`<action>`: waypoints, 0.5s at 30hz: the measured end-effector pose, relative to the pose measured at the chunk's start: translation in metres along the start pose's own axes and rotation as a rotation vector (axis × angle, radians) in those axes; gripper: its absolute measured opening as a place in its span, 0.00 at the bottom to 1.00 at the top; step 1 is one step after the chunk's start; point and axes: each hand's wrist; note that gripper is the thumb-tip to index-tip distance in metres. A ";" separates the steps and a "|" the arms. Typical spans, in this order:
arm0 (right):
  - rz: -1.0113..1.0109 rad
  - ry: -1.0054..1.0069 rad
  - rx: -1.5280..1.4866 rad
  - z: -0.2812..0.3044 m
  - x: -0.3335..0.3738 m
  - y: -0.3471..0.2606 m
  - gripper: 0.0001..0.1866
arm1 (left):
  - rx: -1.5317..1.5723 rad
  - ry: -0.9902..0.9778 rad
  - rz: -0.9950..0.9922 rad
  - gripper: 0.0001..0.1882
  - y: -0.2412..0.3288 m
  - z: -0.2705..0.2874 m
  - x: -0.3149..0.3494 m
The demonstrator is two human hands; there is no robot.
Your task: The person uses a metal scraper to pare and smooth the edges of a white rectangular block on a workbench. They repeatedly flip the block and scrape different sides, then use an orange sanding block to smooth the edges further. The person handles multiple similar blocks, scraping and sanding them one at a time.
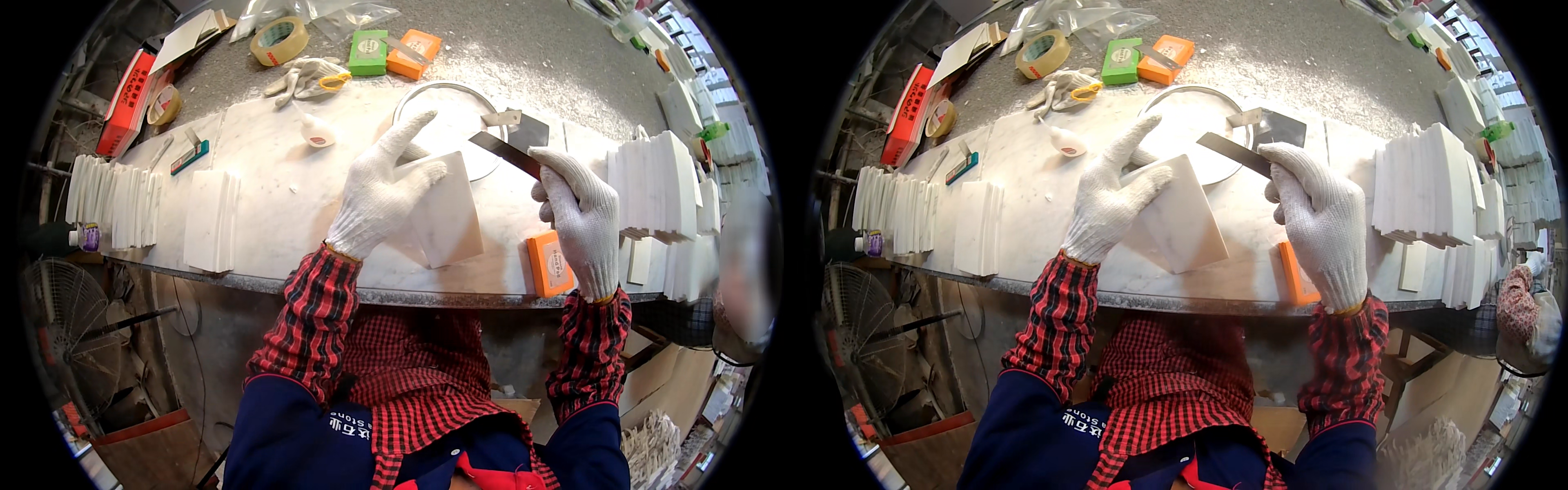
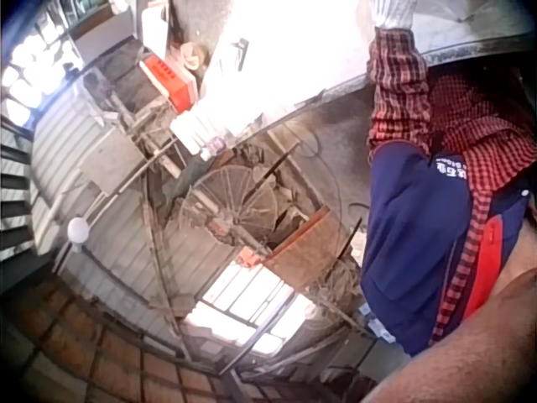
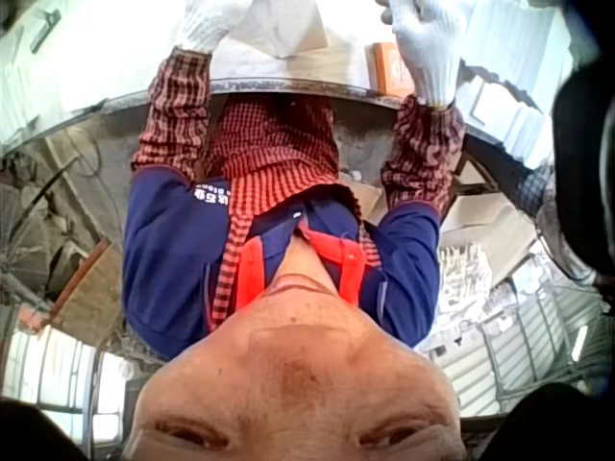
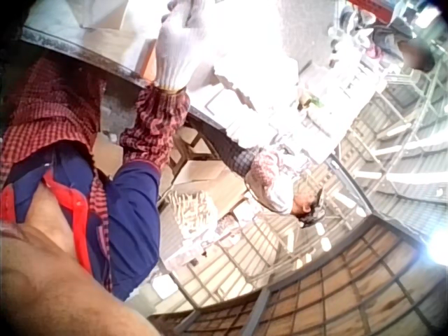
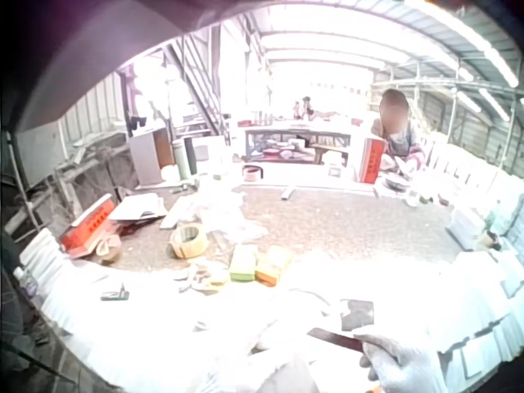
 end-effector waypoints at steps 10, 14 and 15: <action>0.025 0.080 0.076 0.006 0.008 0.017 0.12 | -0.169 -0.117 0.118 0.32 0.003 0.018 -0.023; 0.083 0.121 0.184 0.009 0.011 0.018 0.12 | -0.691 -0.233 0.024 0.30 0.033 0.030 -0.045; 0.139 0.157 0.260 0.009 0.010 0.021 0.12 | -0.752 -0.282 -0.002 0.29 0.045 0.030 -0.053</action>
Point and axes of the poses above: each hand's wrist, its own x-axis away from the middle knuckle, its own z-axis out of the back of the hand, y = z × x, and after that the axes turned 13 degrees about -y, right-handed
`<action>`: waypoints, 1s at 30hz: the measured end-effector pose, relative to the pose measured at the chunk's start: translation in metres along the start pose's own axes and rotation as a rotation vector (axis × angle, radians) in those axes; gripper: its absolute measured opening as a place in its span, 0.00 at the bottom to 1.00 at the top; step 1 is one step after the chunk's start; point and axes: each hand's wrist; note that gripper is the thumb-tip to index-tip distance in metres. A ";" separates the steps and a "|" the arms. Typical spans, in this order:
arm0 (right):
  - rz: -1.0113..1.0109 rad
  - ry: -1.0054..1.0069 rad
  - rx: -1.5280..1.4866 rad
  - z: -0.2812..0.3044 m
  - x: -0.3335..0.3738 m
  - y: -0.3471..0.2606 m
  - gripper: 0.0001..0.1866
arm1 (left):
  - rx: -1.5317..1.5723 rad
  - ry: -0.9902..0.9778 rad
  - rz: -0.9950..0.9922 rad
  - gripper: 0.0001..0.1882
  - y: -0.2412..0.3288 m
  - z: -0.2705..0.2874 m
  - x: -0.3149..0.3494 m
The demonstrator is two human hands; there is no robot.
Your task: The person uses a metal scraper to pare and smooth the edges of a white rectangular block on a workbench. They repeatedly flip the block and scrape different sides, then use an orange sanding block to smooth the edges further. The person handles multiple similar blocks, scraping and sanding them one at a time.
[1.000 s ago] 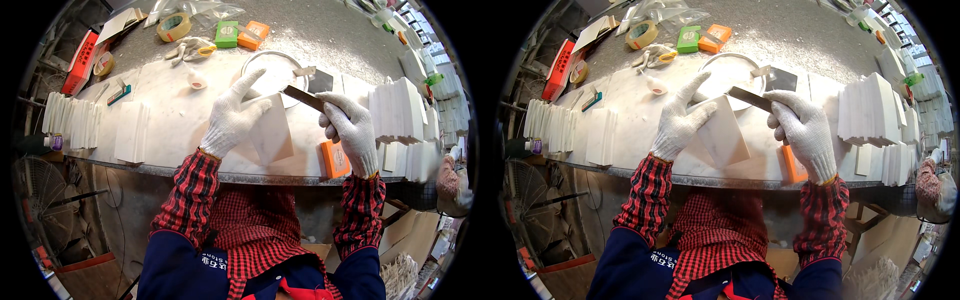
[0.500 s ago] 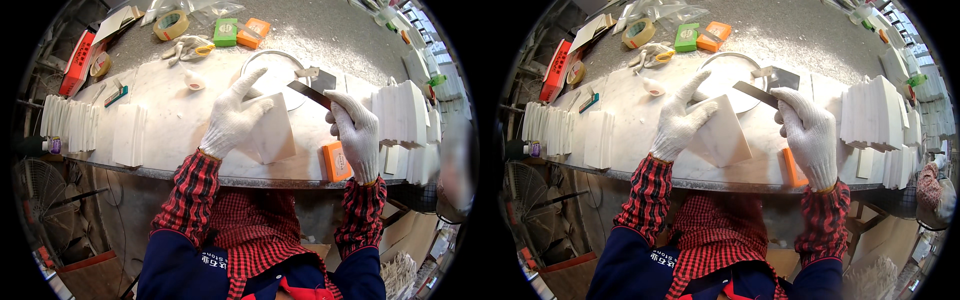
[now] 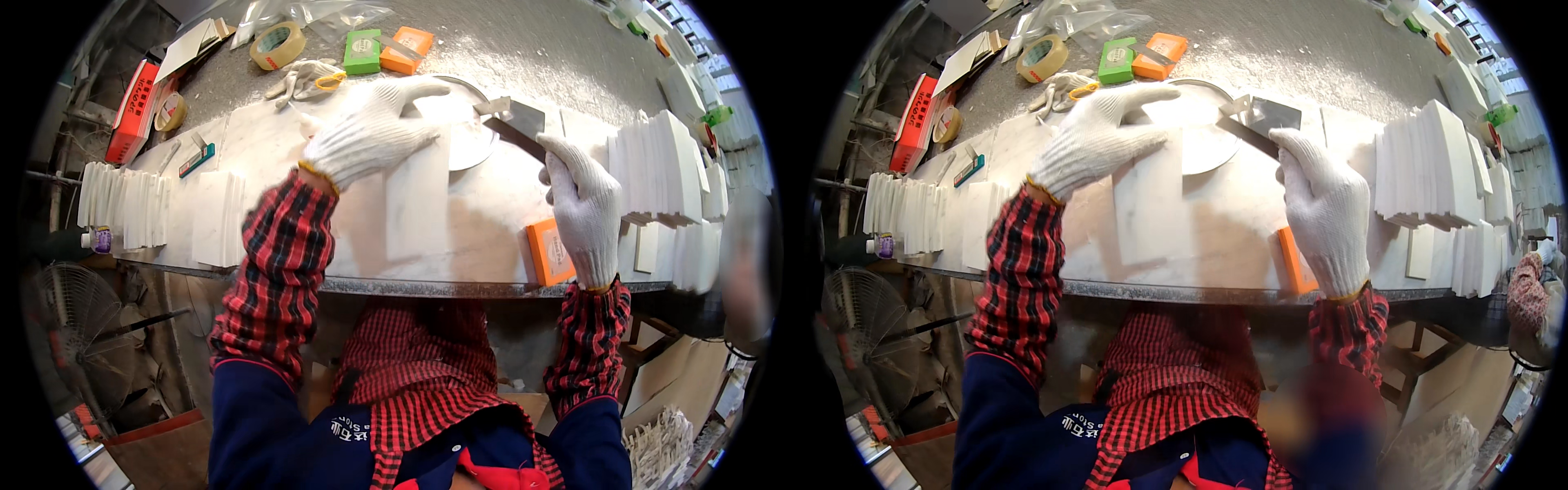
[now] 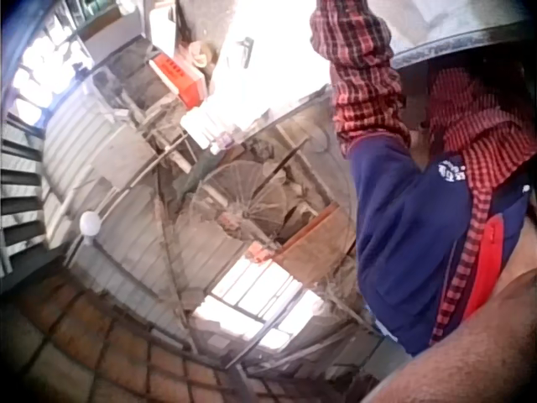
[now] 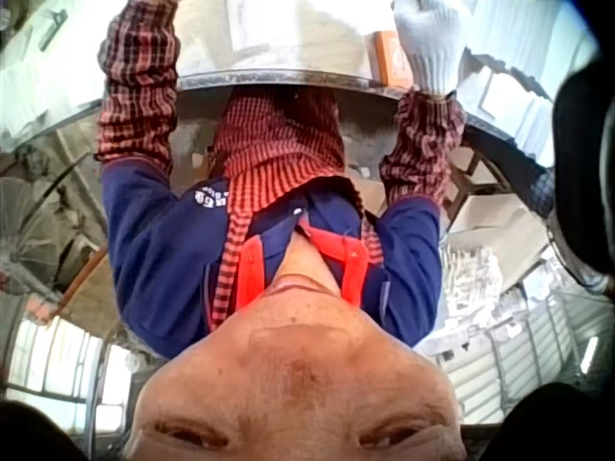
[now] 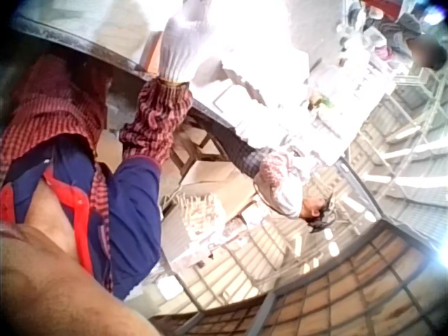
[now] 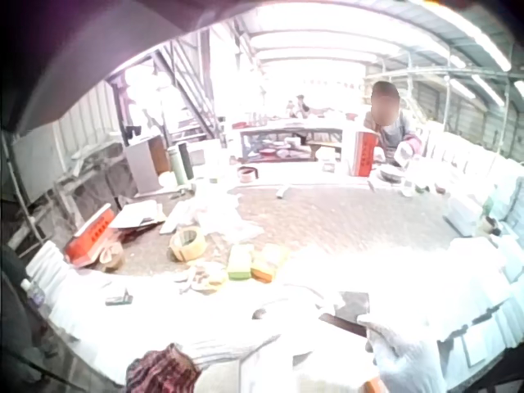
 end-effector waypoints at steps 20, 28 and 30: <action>-0.349 -0.330 -0.652 -0.073 0.120 0.000 0.12 | 0.595 -0.380 0.243 0.30 -0.086 -0.011 0.118; 0.131 -0.195 0.106 -0.115 0.100 -0.011 0.08 | 0.449 0.044 0.164 0.25 -0.099 -0.063 0.128; 0.231 -0.175 0.197 -0.115 0.091 -0.013 0.07 | 0.031 0.187 0.055 0.24 -0.110 -0.082 0.141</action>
Point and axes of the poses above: each hand's wrist, its own x-axis away from the middle knuckle, its own z-axis out of the back of the hand, y = z × x, and after that the axes turned 13 degrees about -y, right-handed
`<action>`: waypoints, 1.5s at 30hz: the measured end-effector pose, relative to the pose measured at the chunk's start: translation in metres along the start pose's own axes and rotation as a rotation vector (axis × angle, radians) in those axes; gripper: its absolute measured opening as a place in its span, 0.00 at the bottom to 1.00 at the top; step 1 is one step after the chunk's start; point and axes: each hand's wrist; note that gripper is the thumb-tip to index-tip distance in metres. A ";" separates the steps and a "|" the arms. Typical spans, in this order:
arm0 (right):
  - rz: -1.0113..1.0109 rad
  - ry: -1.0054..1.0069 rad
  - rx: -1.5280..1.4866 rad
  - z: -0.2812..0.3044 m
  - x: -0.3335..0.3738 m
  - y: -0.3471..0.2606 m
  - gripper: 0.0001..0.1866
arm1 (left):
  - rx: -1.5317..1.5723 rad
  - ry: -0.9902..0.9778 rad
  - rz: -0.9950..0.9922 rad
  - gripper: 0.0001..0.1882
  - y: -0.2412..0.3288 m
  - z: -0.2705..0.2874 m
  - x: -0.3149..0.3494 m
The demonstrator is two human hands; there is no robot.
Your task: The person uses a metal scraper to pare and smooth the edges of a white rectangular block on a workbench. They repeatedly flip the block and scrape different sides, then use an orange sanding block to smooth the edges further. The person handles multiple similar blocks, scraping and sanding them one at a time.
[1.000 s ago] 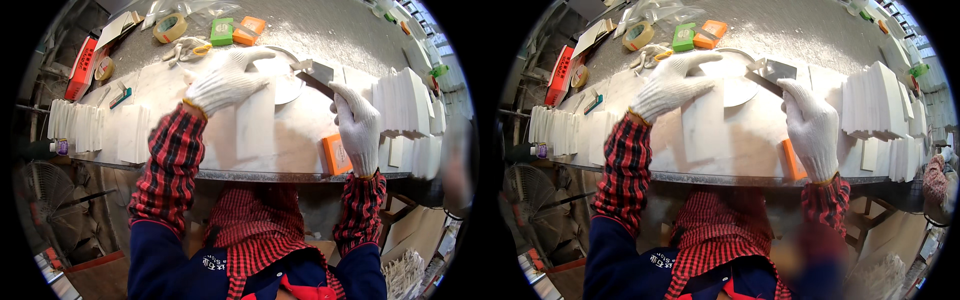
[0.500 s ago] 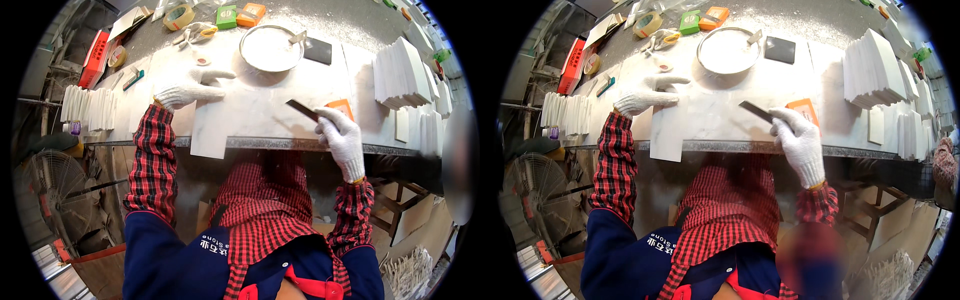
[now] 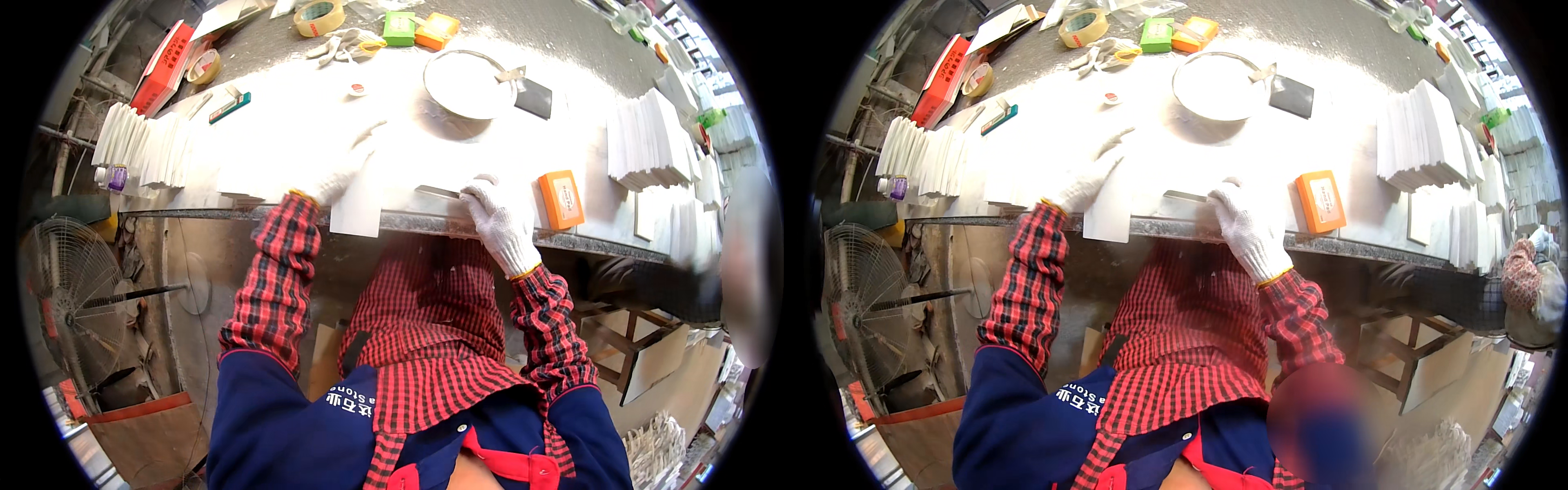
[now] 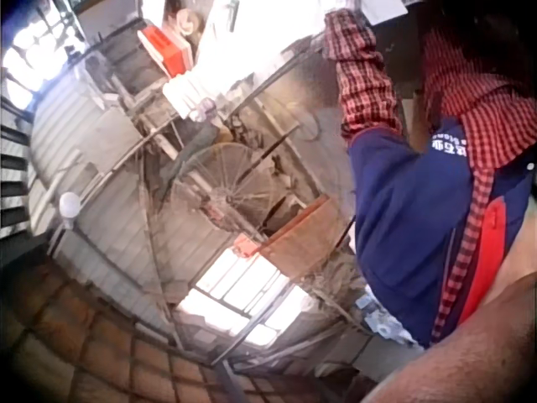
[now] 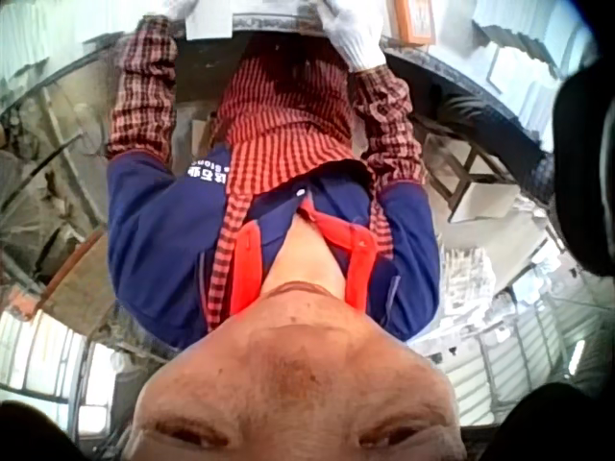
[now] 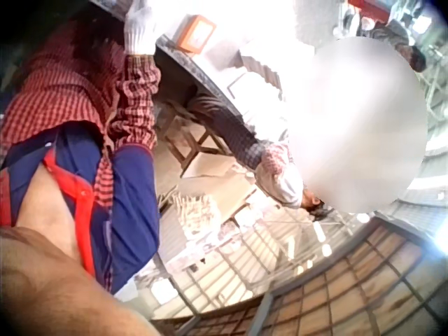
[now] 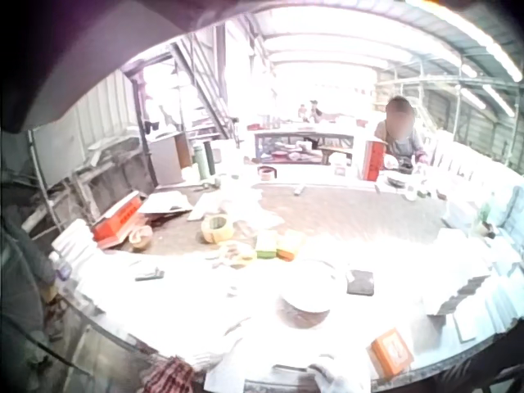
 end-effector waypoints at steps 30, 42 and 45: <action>-0.169 0.025 -0.121 -0.008 -0.056 0.052 0.11 | -0.132 -0.146 0.056 0.44 0.049 0.003 0.040; 0.003 -0.296 -0.287 -0.017 -0.065 0.034 0.12 | -0.367 -0.074 -0.187 0.29 0.012 -0.038 0.027; -0.108 -0.336 -0.304 -0.018 -0.062 0.023 0.13 | -0.277 -0.137 -0.190 0.25 0.013 -0.039 0.029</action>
Point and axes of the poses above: each hand's wrist, its own x-axis away from the middle knuckle, its own z-axis out of the back of the hand, y = z × x, and after that the axes turned 13 degrees about -y, right-handed
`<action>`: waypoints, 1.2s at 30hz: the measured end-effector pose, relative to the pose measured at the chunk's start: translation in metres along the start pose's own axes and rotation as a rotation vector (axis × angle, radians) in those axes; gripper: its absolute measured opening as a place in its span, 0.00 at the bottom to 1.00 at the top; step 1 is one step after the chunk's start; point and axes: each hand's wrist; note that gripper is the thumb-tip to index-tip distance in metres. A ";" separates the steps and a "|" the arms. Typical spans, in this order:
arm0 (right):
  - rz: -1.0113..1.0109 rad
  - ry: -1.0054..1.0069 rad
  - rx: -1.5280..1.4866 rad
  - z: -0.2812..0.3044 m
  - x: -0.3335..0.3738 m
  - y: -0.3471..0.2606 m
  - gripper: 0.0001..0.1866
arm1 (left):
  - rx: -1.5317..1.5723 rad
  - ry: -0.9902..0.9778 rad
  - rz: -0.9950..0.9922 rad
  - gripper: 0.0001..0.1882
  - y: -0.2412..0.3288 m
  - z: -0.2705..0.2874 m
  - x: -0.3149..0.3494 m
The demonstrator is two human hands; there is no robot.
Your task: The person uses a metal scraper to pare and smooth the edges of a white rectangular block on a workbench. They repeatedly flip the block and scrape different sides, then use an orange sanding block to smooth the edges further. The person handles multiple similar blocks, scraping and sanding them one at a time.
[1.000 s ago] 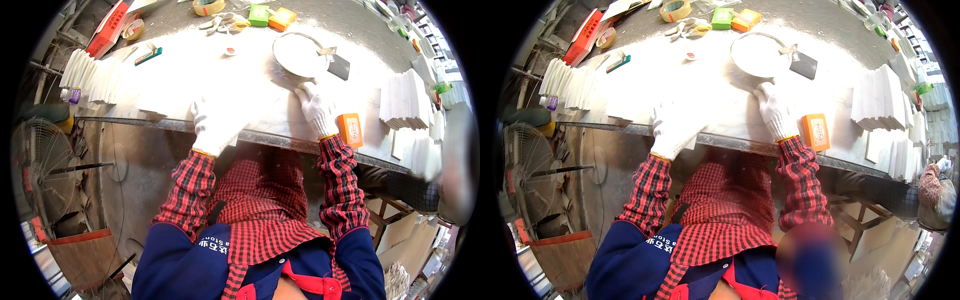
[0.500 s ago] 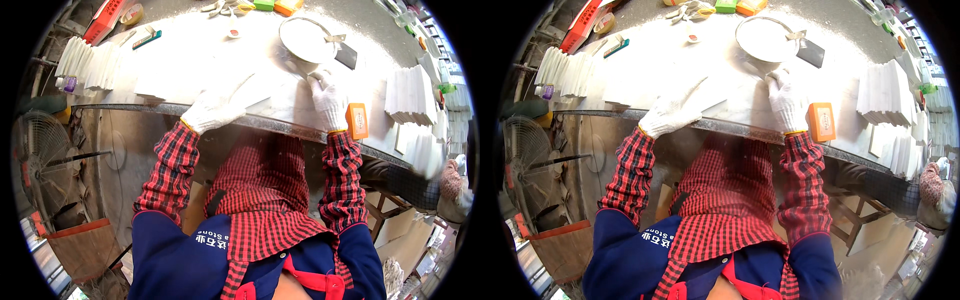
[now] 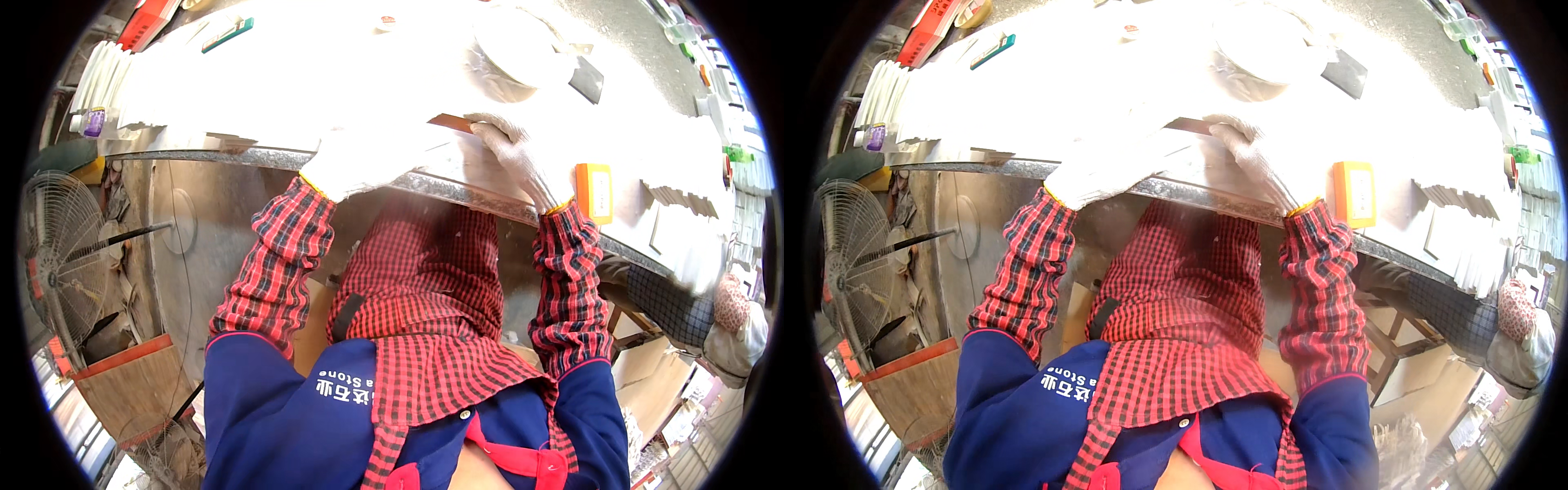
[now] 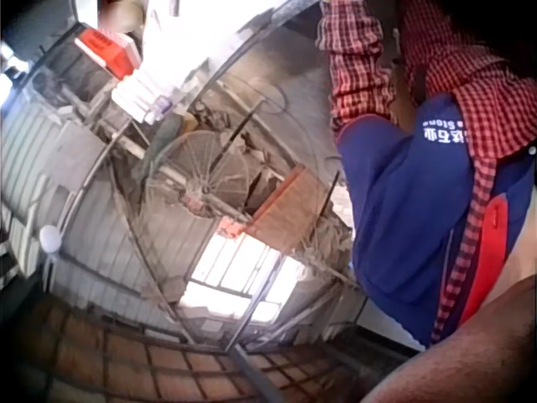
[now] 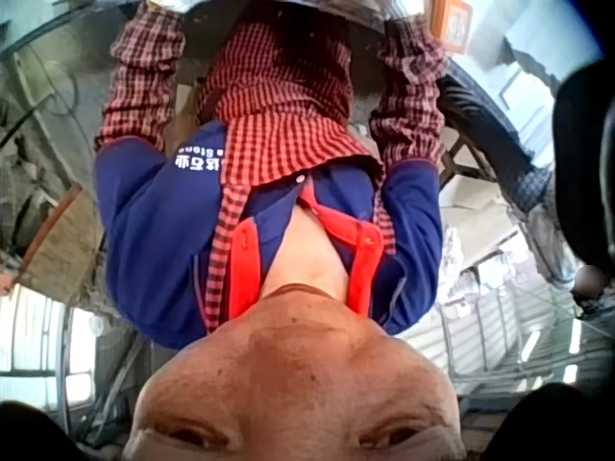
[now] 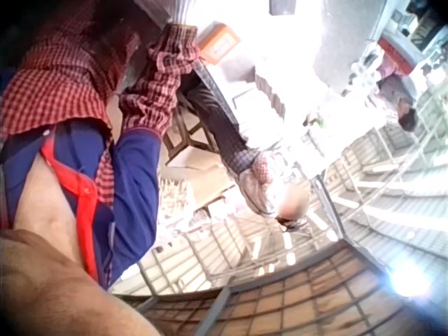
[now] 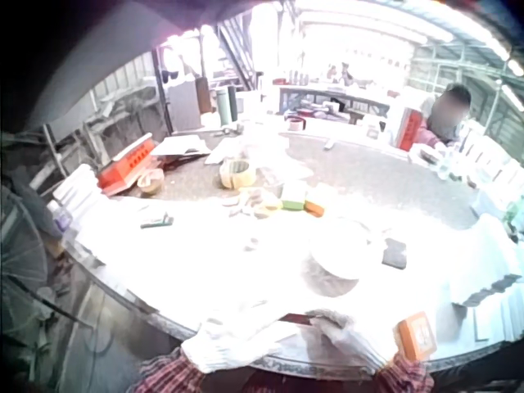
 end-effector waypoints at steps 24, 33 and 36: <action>-0.177 0.169 -0.139 -0.046 0.039 -0.036 0.16 | -0.235 0.126 -0.134 0.19 0.002 -0.006 0.001; -0.344 0.190 -0.644 0.017 0.090 -0.021 0.26 | 0.052 -0.211 0.322 0.36 0.032 0.020 0.027; -0.358 0.103 -0.847 0.008 0.112 -0.032 0.28 | -0.136 -0.176 0.374 0.38 0.043 0.023 0.036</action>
Point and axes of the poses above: each hand's wrist, its own x-axis away from the middle knuckle, its own z-axis out of the back of the hand, y = z × x, and after that the axes turned 13 degrees about -y, right-handed
